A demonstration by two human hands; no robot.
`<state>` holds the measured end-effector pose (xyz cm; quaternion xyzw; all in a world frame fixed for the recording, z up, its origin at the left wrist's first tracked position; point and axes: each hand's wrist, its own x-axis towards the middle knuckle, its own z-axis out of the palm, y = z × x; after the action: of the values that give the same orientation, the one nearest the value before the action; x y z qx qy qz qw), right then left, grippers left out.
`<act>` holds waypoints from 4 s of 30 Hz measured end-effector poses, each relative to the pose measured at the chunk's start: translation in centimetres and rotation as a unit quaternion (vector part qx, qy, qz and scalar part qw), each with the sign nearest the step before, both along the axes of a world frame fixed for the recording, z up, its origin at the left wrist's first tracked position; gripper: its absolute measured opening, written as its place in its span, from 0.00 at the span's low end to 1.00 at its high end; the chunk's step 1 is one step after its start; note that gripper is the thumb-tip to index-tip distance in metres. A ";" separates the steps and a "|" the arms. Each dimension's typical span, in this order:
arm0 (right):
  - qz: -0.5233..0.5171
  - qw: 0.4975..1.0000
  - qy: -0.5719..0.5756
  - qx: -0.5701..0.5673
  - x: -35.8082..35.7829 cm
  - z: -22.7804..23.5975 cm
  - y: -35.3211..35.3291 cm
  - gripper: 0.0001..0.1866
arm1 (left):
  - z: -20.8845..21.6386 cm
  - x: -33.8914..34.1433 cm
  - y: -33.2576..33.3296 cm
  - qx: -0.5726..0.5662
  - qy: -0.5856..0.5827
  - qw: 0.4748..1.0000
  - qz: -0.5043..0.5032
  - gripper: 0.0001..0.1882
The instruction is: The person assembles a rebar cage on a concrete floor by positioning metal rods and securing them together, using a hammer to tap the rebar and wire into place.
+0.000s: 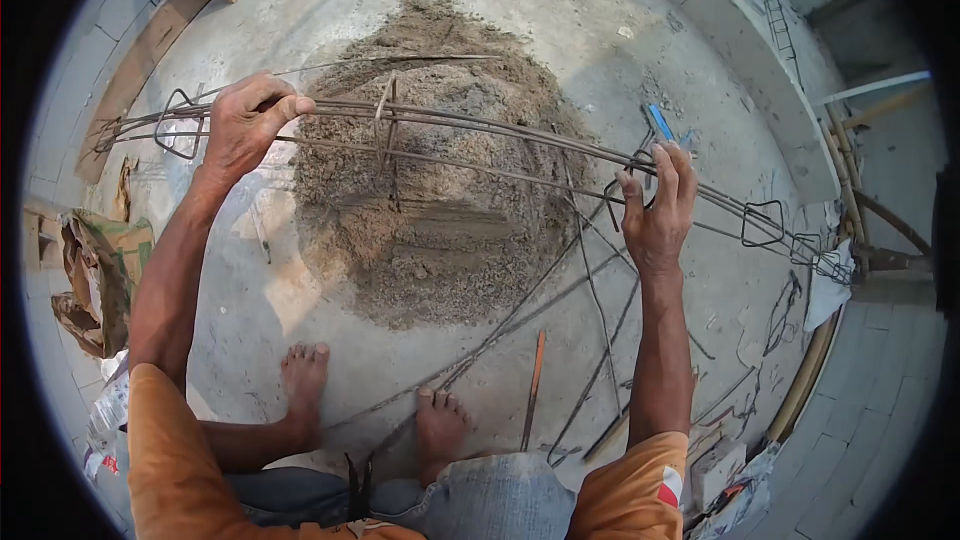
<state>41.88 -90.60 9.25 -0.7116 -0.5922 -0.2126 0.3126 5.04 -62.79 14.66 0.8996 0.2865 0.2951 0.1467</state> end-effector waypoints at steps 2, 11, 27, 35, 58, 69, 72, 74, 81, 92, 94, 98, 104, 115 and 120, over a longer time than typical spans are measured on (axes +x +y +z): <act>-0.071 0.995 -0.065 0.035 1.3 0.8 -3.0 0.26 | 0.6 0.8 -0.1 0.010 0.024 1.000 -0.005 0.16; -0.137 0.988 0.051 -0.047 6.2 2.8 -10.5 0.24 | 5.9 -1.0 0.4 0.047 0.047 0.996 -0.056 0.18; -0.544 0.735 0.279 -0.293 -7.0 -11.3 -36.3 0.20 | 4.5 -2.7 3.1 -0.021 0.089 0.995 -0.037 0.16; -0.531 0.724 0.388 -0.208 -10.4 -15.6 -38.8 0.24 | 4.3 -3.5 1.5 -0.049 0.089 0.995 -0.015 0.20; -0.151 0.982 0.086 -0.070 -4.5 6.0 -14.2 0.13 | 3.4 -4.0 -6.6 -0.017 0.040 0.998 -0.033 0.18; -0.080 0.982 0.075 -0.153 -1.1 7.6 -8.6 0.15 | 2.4 -4.7 -6.0 -0.028 0.051 0.998 -0.029 0.19; -0.070 0.982 0.080 -0.156 -0.6 7.4 -8.0 0.15 | 2.0 -4.8 -5.8 -0.024 0.053 0.998 -0.031 0.19; -0.075 0.983 0.078 -0.147 -0.1 7.2 -8.0 0.15 | 1.9 -4.7 -5.8 -0.024 0.054 0.998 -0.033 0.20; -0.176 0.922 0.341 -0.049 -4.7 5.9 -10.2 0.15 | 1.9 -4.9 -5.9 -0.030 0.058 0.998 -0.024 0.20; -0.211 0.731 0.613 0.213 -13.3 2.0 -9.9 0.14 | 0.6 -2.8 -6.6 -0.082 0.039 0.995 -0.041 0.20; -0.185 0.700 0.650 0.229 -14.4 1.2 -9.0 0.14 | -1.1 -4.3 -5.5 -0.054 0.037 0.997 -0.036 0.21; -0.198 0.669 0.678 0.232 -15.9 0.2 -9.7 0.14 | -2.0 -6.3 -4.2 -0.091 0.053 0.994 -0.012 0.23; -0.346 0.645 0.664 0.154 -18.0 -6.0 -20.5 0.12 | -6.5 -4.7 -4.3 -0.181 0.068 0.981 -0.032 0.23; -0.453 0.569 0.685 0.056 -16.8 -12.2 -38.3 0.09 | -11.1 -3.8 -4.1 -0.208 0.166 0.964 0.011 0.20; -0.528 0.712 0.392 -0.246 -15.6 -14.4 -42.2 0.14 | -12.0 -2.5 -5.5 -0.178 0.193 0.964 -0.025 0.17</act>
<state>26.28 -132.77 -5.15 -0.9796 0.0244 0.1089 0.1673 2.51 -68.27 2.66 0.9056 0.3350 0.0561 0.2539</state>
